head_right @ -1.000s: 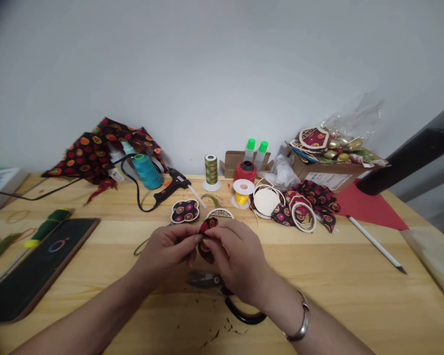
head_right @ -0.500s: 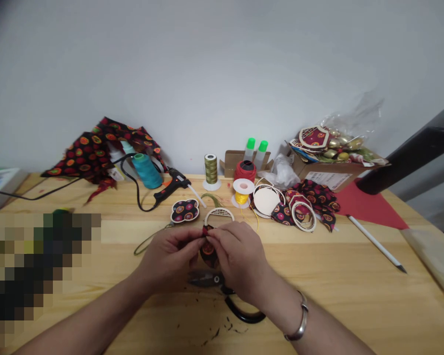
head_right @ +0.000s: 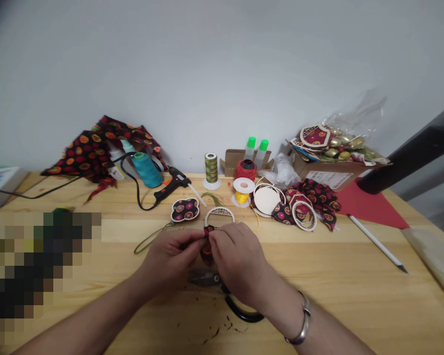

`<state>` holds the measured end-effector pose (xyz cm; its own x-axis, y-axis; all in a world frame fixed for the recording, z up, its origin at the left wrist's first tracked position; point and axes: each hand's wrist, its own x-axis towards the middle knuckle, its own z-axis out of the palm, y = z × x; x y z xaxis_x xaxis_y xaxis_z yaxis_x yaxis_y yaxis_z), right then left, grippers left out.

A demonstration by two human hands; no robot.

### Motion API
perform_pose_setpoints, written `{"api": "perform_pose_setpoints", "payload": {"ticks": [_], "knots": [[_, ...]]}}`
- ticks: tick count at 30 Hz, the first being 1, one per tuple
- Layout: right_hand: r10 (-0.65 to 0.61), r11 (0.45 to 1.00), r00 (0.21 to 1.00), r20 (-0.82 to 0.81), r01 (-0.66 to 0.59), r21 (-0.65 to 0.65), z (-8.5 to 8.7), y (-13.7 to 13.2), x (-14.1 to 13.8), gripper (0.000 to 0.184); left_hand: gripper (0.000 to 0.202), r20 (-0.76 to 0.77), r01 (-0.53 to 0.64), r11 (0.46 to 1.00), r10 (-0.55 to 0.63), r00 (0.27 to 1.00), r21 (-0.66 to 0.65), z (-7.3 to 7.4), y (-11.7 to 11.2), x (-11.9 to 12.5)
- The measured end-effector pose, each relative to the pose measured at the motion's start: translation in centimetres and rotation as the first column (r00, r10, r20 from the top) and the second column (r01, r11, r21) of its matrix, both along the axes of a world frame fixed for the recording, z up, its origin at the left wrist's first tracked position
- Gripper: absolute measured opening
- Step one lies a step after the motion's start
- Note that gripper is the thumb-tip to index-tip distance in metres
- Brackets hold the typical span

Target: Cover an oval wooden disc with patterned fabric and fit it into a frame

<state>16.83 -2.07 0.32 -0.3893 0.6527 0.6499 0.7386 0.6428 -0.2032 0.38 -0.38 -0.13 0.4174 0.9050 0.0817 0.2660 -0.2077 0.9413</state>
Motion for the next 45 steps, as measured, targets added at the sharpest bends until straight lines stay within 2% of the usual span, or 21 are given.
{"api": "perform_pose_setpoints", "payload": {"ticks": [3, 6, 11, 12, 14, 15, 17, 18, 20, 22, 24, 25, 26, 27, 28, 30, 32, 33, 34, 39, 45], "knots": [[-0.020, 0.998, 0.998, -0.061, 0.016, -0.065, -0.3, 0.0, 0.1, 0.016, 0.023, 0.031, -0.032, 0.998, 0.034, 0.999, -0.047, -0.2, 0.0, -0.2], [-0.029, 0.990, 0.990, -0.139, 0.009, -0.142, -0.2, 0.3, 0.3, 0.015, 0.020, 0.077, -0.058, 0.984, 0.071, 0.995, -0.166, -0.1, 0.1, -0.2], [-0.075, 0.985, 0.945, -0.317, 0.021, -0.169, 1.2, 0.1, 0.6, 0.015, 0.019, 0.172, -0.083, 0.934, 0.151, 0.974, -0.347, 0.9, 0.4, 0.0], [-0.031, 0.985, 0.948, -0.318, -0.026, -0.173, 1.6, -0.3, 0.5, 0.016, 0.017, 0.180, -0.090, 0.928, 0.164, 0.970, -0.360, 1.1, 0.6, 0.1], [0.169, 0.957, 0.961, -0.219, -0.213, -0.196, 2.1, -1.3, 0.0, 0.019, 0.015, 0.221, -0.088, 0.920, 0.184, 0.958, -0.383, 1.2, 0.8, 0.0], [0.290, 0.927, 0.948, -0.131, -0.312, -0.209, 2.3, -1.8, -0.3, 0.022, 0.015, 0.249, -0.083, 0.914, 0.194, 0.949, -0.396, 1.1, 0.9, 0.0], [0.482, 0.854, 0.874, 0.051, -0.456, -0.251, 2.6, -2.7, -0.9, 0.027, 0.015, 0.294, -0.068, 0.901, 0.211, 0.932, -0.429, 0.7, 1.2, -0.2], [0.540, 0.822, 0.836, 0.100, -0.499, -0.274, 2.6, -3.0, -1.1, 0.026, 0.016, 0.310, -0.062, 0.893, 0.219, 0.925, -0.446, 0.4, 1.3, -0.3], [0.581, 0.785, 0.811, 0.063, -0.539, -0.304, 2.5, -2.9, -1.2, 0.014, 0.019, 0.351, -0.037, 0.881, 0.226, 0.909, -0.472, 0.0, 1.4, -0.5], [0.494, 0.813, 0.862, -0.111, -0.503, -0.292, 2.0, -2.2, -0.8, 0.016, 0.018, 0.396, -0.010, 0.878, 0.226, 0.890, -0.479, -0.2, 1.5, -0.7], [0.242, 0.896, 0.911, -0.333, -0.342, -0.284, 1.2, -1.0, -0.1, 0.017, 0.015, 0.443, 0.023, 0.878, 0.218, 0.870, -0.478, -0.4, 1.6, -0.8], [0.071, 0.923, 0.897, -0.437, -0.225, -0.311, 0.7, -0.3, 0.2, 0.015, 0.014, 0.462, 0.041, 0.876, 0.213, 0.861, -0.480, -0.4, 1.6, -0.8], [-0.083, 0.922, 0.853, -0.516, -0.130, -0.365, 0.3, 0.3, 0.5, 0.017, 0.013, 0.476, 0.058, 0.872, 0.209, 0.854, -0.485, -0.5, 1.7, -0.8], [-0.193, 0.892, 0.788, -0.585, -0.109, -0.440, -0.1, 0.9, 0.7, 0.028, 0.013, 0.490, 0.075, 0.867, 0.205, 0.847, -0.492, -0.5, 1.7, -0.8], [-0.259, 0.845, 0.717, -0.647, -0.157, -0.512, -0.3, 1.4, 0.8, 0.037, 0.013, 0.501, 0.089, 0.863, 0.202, 0.842, -0.497, -0.5, 1.6, -0.9], [-0.330, 0.699, 0.603, -0.727, -0.362, -0.617, -0.4, 2.0, 0.7, 0.039, 0.012, 0.510, 0.105, 0.858, 0.196, 0.838, -0.503, -0.5, 1.6, -0.9], [-0.390, 0.545, 0.527, -0.755, -0.529, -0.650, -0.2, 2.1, 0.4, 0.027, 0.012, 0.512, 0.110, 0.851, 0.201, 0.835, -0.513, -0.4, 1.4, -0.9], [-0.423, 0.498, 0.501, -0.755, -0.567, -0.656, 0.0, 2.0, 0.3, 0.022, 0.012, 0.506, 0.104, 0.848, 0.207, 0.837, -0.519, -0.3, 1.4, -0.9], [-0.453, 0.478, 0.481, -0.751, -0.580, -0.660, 0.2, 1.8, 0.1, 0.020, 0.013, 0.492, 0.095, 0.850, 0.205, 0.846, -0.517, -0.1, 1.3, -0.8], [-0.509, 0.515, 0.464, -0.725, -0.510, -0.689, 0.7, 1.2, -0.6, 0.018, 0.017, 0.335, 0.011, 0.900, 0.152, 0.930, -0.436, 0.7, 1.1, -0.4], [-0.513, 0.523, 0.500, -0.698, -0.463, -0.716, 0.8, 1.4, -0.4, 0.017, 0.018, 0.299, -0.022, 0.889, 0.177, 0.938, -0.457, 0.6, 0.9, -0.1]]}}
